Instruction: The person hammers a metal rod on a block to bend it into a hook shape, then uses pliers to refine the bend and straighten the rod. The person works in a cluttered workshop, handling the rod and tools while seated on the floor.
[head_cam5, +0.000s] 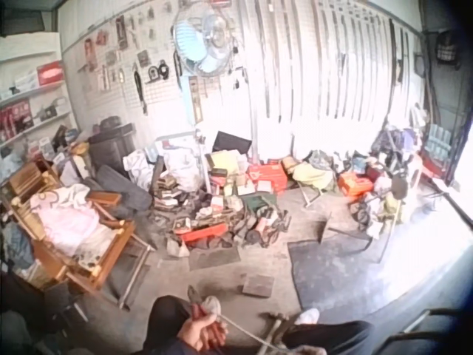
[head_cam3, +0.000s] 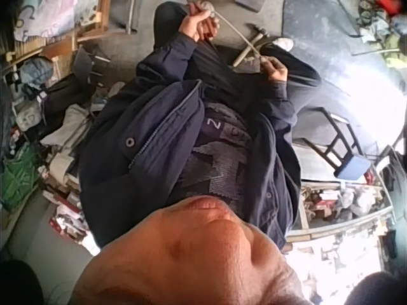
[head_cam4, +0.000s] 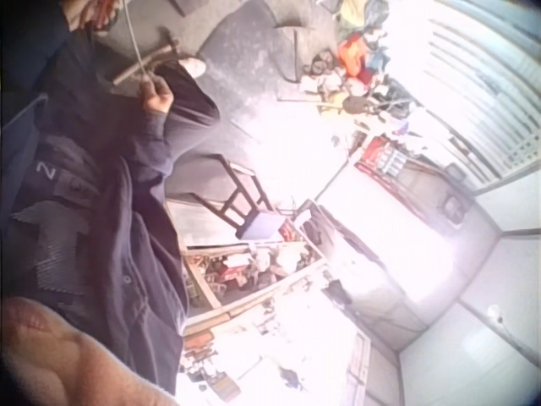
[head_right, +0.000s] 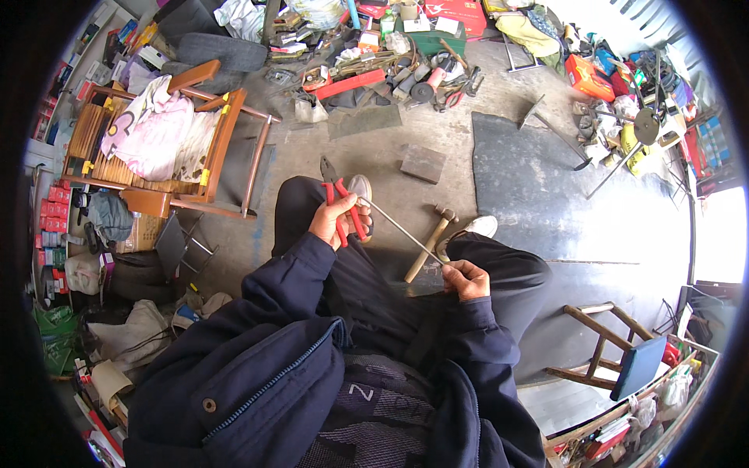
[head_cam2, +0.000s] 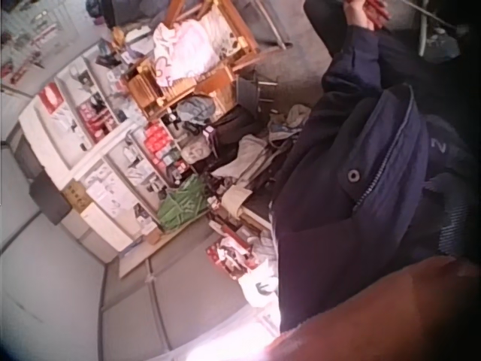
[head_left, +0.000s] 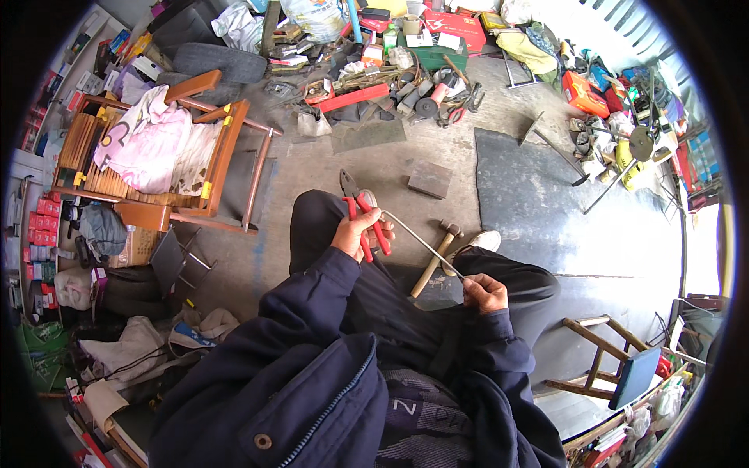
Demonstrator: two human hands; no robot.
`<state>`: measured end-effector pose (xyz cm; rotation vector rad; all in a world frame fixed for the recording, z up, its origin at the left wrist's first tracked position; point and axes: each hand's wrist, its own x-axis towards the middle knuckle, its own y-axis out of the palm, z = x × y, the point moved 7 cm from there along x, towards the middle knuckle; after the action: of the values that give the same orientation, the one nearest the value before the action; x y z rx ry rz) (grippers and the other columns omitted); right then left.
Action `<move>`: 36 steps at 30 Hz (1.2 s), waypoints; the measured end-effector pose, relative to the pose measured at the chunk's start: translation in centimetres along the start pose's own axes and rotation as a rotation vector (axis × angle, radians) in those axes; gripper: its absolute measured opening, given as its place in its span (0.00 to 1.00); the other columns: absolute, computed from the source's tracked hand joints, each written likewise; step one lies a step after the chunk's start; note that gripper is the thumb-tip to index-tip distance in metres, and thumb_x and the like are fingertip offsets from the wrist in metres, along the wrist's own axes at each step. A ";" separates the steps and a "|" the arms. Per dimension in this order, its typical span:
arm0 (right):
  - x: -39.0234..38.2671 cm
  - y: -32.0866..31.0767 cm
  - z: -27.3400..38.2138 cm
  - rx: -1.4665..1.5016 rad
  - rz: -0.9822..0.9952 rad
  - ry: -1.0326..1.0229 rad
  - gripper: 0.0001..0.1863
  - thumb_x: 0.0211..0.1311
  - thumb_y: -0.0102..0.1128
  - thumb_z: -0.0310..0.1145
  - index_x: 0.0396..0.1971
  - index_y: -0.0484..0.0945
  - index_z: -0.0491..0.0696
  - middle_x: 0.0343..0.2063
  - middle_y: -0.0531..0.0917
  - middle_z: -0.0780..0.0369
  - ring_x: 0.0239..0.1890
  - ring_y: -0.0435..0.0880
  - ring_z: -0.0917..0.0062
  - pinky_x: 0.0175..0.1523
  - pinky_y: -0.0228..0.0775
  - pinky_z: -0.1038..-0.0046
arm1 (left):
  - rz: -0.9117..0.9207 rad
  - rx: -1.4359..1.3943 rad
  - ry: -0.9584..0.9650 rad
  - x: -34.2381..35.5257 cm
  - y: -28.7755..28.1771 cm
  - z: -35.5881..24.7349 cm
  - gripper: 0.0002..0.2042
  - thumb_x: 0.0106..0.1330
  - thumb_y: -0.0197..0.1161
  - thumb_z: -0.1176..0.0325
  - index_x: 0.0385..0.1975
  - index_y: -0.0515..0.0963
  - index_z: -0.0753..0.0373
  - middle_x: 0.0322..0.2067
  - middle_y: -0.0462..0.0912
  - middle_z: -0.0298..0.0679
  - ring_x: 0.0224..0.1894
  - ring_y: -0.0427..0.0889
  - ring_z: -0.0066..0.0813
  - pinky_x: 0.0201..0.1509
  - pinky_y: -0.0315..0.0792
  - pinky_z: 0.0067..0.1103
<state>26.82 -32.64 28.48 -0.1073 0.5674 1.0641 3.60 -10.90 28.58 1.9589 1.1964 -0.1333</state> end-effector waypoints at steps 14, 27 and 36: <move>0.1 -4.0 1.5 0.490 -0.210 -0.221 0.07 0.66 0.63 0.31 0.31 0.80 0.43 0.23 0.80 0.63 0.22 0.77 0.79 0.28 0.72 0.76 | 0.160 0.287 -0.162 -0.6 2.2 2.0 0.15 0.63 0.65 0.68 0.46 0.70 0.64 0.32 0.82 0.46 0.31 0.85 0.38 0.36 0.80 0.31; -0.1 -0.1 2.6 0.573 -0.243 -0.311 0.06 0.67 0.61 0.27 0.41 0.79 0.42 0.31 0.83 0.62 0.31 0.83 0.80 0.34 0.79 0.77 | 0.376 0.553 -0.272 -4.4 6.4 5.4 0.12 0.63 0.66 0.74 0.43 0.72 0.66 0.32 0.82 0.43 0.35 0.86 0.36 0.41 0.81 0.29; -0.4 4.0 0.9 0.356 -0.044 -0.172 0.10 0.69 0.59 0.31 0.47 0.80 0.45 0.36 0.86 0.59 0.36 0.86 0.76 0.42 0.79 0.74 | 0.499 0.756 -0.243 -5.8 7.9 7.9 0.11 0.62 0.67 0.74 0.40 0.74 0.67 0.31 0.82 0.39 0.35 0.85 0.30 0.42 0.79 0.24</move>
<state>23.61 -30.67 30.15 0.2797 0.5871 0.9055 9.02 -22.06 30.73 2.7313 0.4870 -0.6112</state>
